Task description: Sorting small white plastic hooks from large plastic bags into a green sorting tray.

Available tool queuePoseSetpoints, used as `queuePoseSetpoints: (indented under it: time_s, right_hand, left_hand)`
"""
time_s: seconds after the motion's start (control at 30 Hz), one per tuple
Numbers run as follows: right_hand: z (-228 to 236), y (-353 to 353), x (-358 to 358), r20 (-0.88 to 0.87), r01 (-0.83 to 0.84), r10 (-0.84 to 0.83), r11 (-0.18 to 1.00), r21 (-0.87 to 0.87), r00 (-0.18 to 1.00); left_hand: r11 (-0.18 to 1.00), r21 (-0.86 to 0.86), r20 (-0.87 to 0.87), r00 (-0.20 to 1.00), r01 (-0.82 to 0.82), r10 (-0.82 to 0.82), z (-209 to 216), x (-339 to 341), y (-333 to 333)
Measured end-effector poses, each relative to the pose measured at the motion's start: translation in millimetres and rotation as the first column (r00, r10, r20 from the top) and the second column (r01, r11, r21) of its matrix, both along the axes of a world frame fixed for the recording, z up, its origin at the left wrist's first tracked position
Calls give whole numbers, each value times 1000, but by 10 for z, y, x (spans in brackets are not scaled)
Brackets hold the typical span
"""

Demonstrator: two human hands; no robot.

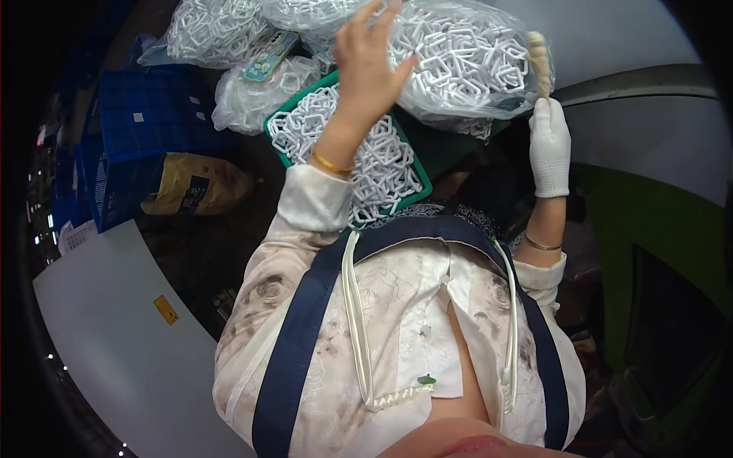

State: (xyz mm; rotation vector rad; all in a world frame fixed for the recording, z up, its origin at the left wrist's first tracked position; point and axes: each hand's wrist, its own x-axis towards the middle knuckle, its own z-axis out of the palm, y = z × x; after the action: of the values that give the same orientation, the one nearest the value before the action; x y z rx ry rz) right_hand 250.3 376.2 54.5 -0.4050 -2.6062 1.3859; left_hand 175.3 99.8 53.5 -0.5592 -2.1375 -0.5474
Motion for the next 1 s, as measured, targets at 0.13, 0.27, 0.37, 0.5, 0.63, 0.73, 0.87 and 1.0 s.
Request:
queuePoseSetpoints:
  time_s: [0.13, 0.27, 0.37, 0.5, 0.63, 0.73, 0.87, 1.0]
  right_hand:
    - [20, 6, -82, 212, -135, 18, 824, 551, 977]
    - [92, -245, -351, 306, -272, 109, 779, 564, 946]
    - [242, -389, -409, 390, -379, 165, 729, 570, 906]
    - [383, -181, -302, 342, -267, 71, 777, 569, 937]
    - [460, -224, -115, 296, -215, 55, 811, 543, 954]
    - [428, -236, -4, 201, -180, 88, 845, 504, 976]
    - [326, -187, 116, 129, -150, 104, 888, 434, 986]
    - [256, -196, 184, 131, -172, 131, 911, 376, 983]
  left_hand:
    - [981, 133, 352, 932, -145, 90, -354, 141, -640]
    - [973, 37, 567, 806, -228, 168, -624, 361, -985]
    - [989, -36, 709, 694, -143, 126, -713, 519, -1134]
    - [998, -60, 821, 570, 19, 38, -811, 621, -1198]
    - [960, -279, 770, 603, 25, 208, -1104, 571, -1036]
    - [917, -396, 806, 501, 58, 316, -1112, 475, -979]
    - [952, -302, 822, 521, 58, 229, -1040, 453, -1099]
    - [989, 14, 790, 608, -149, 81, -1168, 468, -1248]
